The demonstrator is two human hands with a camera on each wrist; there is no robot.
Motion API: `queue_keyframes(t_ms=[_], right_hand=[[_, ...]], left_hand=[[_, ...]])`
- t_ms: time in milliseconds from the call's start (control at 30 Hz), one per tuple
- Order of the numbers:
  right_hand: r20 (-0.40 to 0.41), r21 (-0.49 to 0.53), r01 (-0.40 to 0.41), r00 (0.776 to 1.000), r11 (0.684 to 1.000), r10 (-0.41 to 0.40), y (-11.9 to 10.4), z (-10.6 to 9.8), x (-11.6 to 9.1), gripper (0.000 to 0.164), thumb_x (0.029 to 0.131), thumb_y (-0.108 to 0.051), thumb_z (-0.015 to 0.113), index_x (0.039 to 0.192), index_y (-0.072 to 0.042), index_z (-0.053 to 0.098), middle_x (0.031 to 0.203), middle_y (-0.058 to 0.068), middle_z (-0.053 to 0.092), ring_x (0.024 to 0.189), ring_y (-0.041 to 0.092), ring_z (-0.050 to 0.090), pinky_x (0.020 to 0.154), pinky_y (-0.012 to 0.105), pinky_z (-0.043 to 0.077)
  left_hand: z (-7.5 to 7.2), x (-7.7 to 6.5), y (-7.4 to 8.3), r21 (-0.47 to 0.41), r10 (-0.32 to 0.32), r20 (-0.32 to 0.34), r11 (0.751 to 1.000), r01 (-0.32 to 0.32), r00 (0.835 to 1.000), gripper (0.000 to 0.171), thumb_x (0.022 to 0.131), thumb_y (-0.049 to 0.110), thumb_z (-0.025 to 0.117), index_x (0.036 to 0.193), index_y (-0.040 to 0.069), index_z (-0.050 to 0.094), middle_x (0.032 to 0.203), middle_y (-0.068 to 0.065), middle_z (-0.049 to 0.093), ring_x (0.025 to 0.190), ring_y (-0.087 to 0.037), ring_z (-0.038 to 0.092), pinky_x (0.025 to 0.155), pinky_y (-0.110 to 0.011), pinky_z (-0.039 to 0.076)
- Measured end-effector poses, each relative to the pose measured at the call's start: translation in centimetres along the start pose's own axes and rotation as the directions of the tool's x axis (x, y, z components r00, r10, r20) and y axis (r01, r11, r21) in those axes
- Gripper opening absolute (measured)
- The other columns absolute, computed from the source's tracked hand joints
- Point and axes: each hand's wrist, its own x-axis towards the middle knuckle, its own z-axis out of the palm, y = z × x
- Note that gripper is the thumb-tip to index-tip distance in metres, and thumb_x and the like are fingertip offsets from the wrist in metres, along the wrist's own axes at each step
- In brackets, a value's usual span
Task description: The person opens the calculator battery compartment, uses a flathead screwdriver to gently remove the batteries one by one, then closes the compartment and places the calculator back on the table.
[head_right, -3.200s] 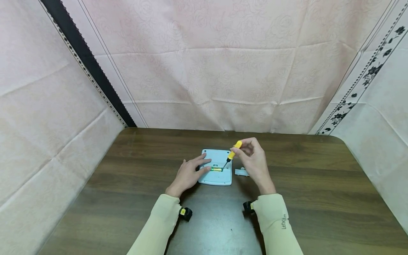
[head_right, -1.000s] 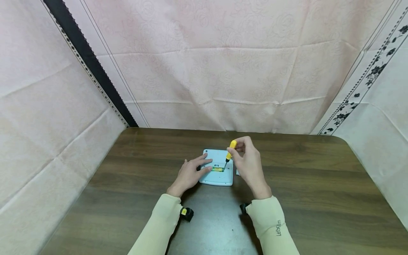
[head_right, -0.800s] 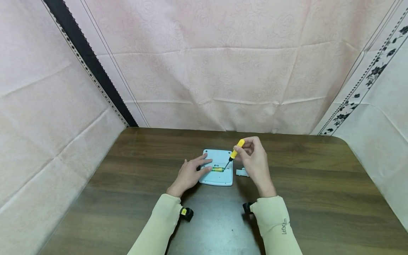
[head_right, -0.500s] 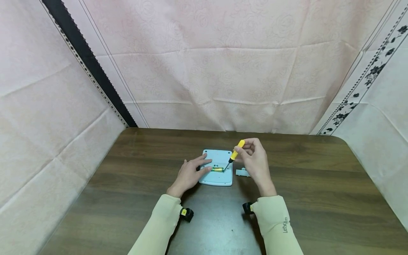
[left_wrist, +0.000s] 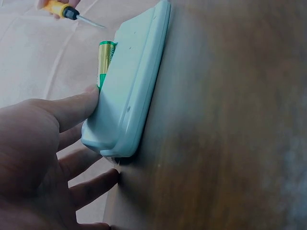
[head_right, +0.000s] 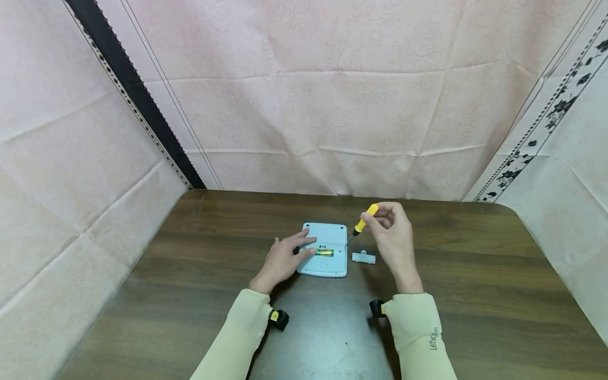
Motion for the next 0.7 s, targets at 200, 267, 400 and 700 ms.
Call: queue_keyframes(t_ms=[200, 267, 400, 700], right_hand=[[-0.117, -0.031, 0.002, 0.993, 1.000, -0.005, 0.2, -1.0, 0.3, 0.039, 0.098, -0.011, 0.079, 0.126, 0.002, 0.056, 0.111, 0.006, 0.064, 0.094, 0.007, 0.070, 0.081, 0.018, 0.058], [-0.157, -0.041, -0.001, 0.988, 0.999, -0.006, 0.4, -1.3, 0.4, 0.039, 0.097, -0.008, 0.080, 0.126, 0.003, 0.056, 0.110, 0.004, 0.063, 0.093, 0.005, 0.069, 0.080, 0.015, 0.056], [-0.224, -0.077, 0.003, 0.974, 0.997, -0.020, 0.9, -1.8, 0.6, 0.041, 0.095, -0.005, 0.081, 0.127, 0.004, 0.057, 0.109, 0.003, 0.064, 0.093, 0.003, 0.068, 0.077, 0.012, 0.054], [-0.311, -0.205, -0.028, 0.950, 0.978, -0.038, 1.9, -2.7, 0.6, 0.041, 0.099, -0.011, 0.078, 0.131, 0.003, 0.058, 0.114, 0.003, 0.064, 0.099, 0.001, 0.063, 0.083, 0.011, 0.051]], left_hand=[[0.0, 0.0, 0.0, -0.001, 0.002, -0.003, 1.000, -0.002, 1.000, 0.039, 0.107, 0.034, 0.068, 0.142, 0.020, 0.071, 0.161, -0.002, 0.050, 0.150, -0.027, 0.045, 0.123, -0.072, 0.008], [0.0, 0.0, 0.0, -0.001, 0.001, -0.003, 1.000, -0.001, 1.000, 0.039, 0.106, 0.034, 0.068, 0.142, 0.020, 0.071, 0.161, -0.002, 0.050, 0.150, -0.027, 0.045, 0.122, -0.072, 0.008], [0.1, 0.0, -0.1, 0.001, -0.001, -0.004, 1.000, 0.001, 1.000, 0.038, 0.106, 0.034, 0.068, 0.142, 0.020, 0.071, 0.161, -0.002, 0.050, 0.150, -0.027, 0.045, 0.122, -0.072, 0.009], [0.0, 0.1, -0.1, -0.004, 0.001, -0.001, 1.000, -0.001, 1.000, 0.038, 0.106, 0.034, 0.068, 0.142, 0.020, 0.072, 0.161, -0.003, 0.050, 0.149, -0.029, 0.045, 0.122, -0.072, 0.009]])
